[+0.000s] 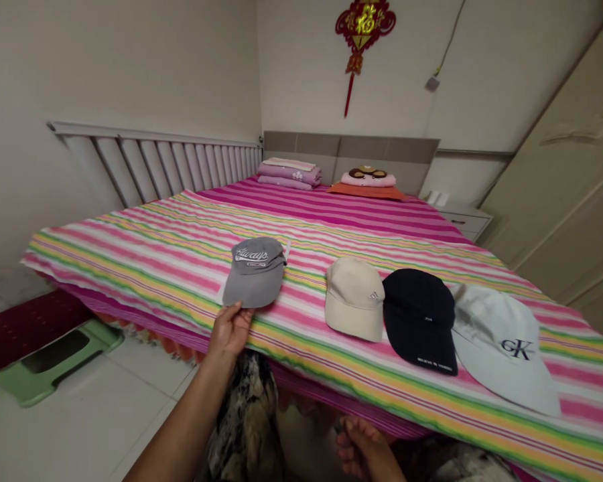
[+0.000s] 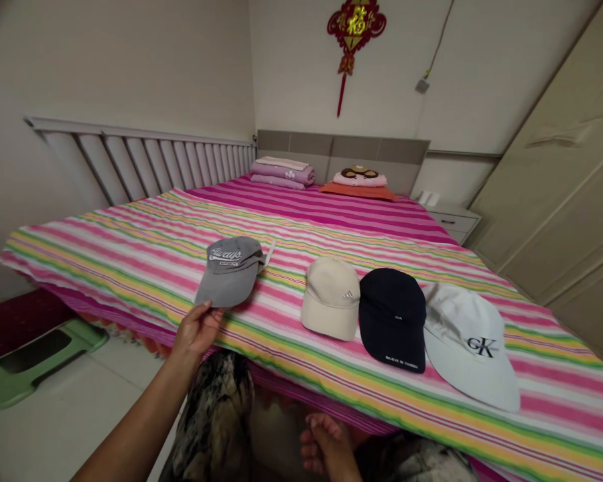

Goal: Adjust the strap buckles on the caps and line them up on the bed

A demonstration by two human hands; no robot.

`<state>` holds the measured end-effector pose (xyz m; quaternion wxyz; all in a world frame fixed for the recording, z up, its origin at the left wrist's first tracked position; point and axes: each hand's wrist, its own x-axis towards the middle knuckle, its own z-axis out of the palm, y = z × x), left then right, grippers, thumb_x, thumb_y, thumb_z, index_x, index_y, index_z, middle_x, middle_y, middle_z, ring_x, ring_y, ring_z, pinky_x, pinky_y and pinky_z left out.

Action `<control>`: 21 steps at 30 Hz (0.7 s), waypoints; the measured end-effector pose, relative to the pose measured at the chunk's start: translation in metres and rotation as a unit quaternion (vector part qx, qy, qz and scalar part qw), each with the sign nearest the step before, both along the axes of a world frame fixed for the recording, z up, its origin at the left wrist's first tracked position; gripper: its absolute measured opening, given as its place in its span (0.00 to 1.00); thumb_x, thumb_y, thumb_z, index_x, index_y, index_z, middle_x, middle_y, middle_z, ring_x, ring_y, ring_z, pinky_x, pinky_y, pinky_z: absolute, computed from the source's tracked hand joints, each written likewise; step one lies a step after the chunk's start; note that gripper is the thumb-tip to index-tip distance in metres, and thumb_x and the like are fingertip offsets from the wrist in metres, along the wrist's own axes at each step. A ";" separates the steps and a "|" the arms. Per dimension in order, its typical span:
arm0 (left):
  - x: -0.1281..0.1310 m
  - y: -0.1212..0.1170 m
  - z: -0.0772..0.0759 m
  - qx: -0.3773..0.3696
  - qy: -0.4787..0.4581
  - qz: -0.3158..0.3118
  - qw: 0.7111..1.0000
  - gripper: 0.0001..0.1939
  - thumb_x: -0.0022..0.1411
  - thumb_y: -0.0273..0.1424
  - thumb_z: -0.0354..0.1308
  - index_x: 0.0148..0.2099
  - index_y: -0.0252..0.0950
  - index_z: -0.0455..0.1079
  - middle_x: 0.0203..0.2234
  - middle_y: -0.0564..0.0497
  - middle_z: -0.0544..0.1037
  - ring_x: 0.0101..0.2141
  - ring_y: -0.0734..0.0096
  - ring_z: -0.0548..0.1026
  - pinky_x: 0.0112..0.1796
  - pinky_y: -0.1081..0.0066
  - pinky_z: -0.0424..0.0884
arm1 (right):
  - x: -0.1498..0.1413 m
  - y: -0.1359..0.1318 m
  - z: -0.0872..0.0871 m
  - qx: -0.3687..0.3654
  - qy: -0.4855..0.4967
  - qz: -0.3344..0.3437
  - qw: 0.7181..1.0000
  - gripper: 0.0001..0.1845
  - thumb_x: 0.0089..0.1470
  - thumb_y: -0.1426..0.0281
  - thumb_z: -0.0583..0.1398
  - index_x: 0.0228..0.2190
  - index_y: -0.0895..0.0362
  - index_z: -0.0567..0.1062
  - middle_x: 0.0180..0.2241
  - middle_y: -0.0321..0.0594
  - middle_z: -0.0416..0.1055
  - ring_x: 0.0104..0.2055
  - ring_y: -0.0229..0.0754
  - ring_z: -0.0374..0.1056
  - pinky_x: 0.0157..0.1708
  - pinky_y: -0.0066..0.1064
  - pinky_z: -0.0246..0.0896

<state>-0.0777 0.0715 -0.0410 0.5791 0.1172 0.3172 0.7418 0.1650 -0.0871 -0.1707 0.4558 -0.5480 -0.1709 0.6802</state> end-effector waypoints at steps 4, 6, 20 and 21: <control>0.031 -0.038 -0.014 0.032 -0.099 -0.150 0.983 0.11 0.45 0.16 0.53 0.30 0.34 0.69 0.22 0.52 0.76 0.26 0.74 0.74 0.29 0.75 0.72 | -0.007 0.012 0.039 0.103 -0.005 0.012 0.995 0.21 0.38 0.55 0.64 0.27 0.60 0.71 0.20 0.36 0.70 0.18 0.32 0.64 0.18 0.22 0.57; 0.046 -0.061 -0.029 0.016 -0.139 -0.223 0.965 0.13 0.44 0.15 0.53 0.32 0.35 0.70 0.24 0.53 0.77 0.29 0.73 0.75 0.31 0.76 0.72 | -0.008 0.023 0.066 0.150 0.023 -0.005 0.988 0.21 0.42 0.55 0.62 0.30 0.61 0.72 0.23 0.40 0.72 0.23 0.36 0.67 0.23 0.26 0.60; 0.050 -0.139 -0.107 -0.167 -0.124 -0.428 0.880 0.16 0.39 0.17 0.61 0.34 0.35 0.71 0.32 0.52 0.78 0.35 0.69 0.75 0.37 0.72 0.66 | -0.014 0.068 0.076 0.139 0.296 0.037 0.944 0.26 0.49 0.50 0.51 0.43 0.53 0.71 0.41 0.43 0.74 0.49 0.49 0.64 0.51 0.47 0.49; 0.049 -0.138 -0.106 -0.175 -0.114 -0.431 0.878 0.17 0.39 0.17 0.61 0.34 0.34 0.70 0.32 0.52 0.78 0.34 0.68 0.75 0.36 0.71 0.66 | -0.013 0.068 0.074 0.139 0.295 0.041 0.945 0.26 0.49 0.50 0.52 0.43 0.53 0.71 0.41 0.43 0.74 0.49 0.49 0.64 0.52 0.47 0.48</control>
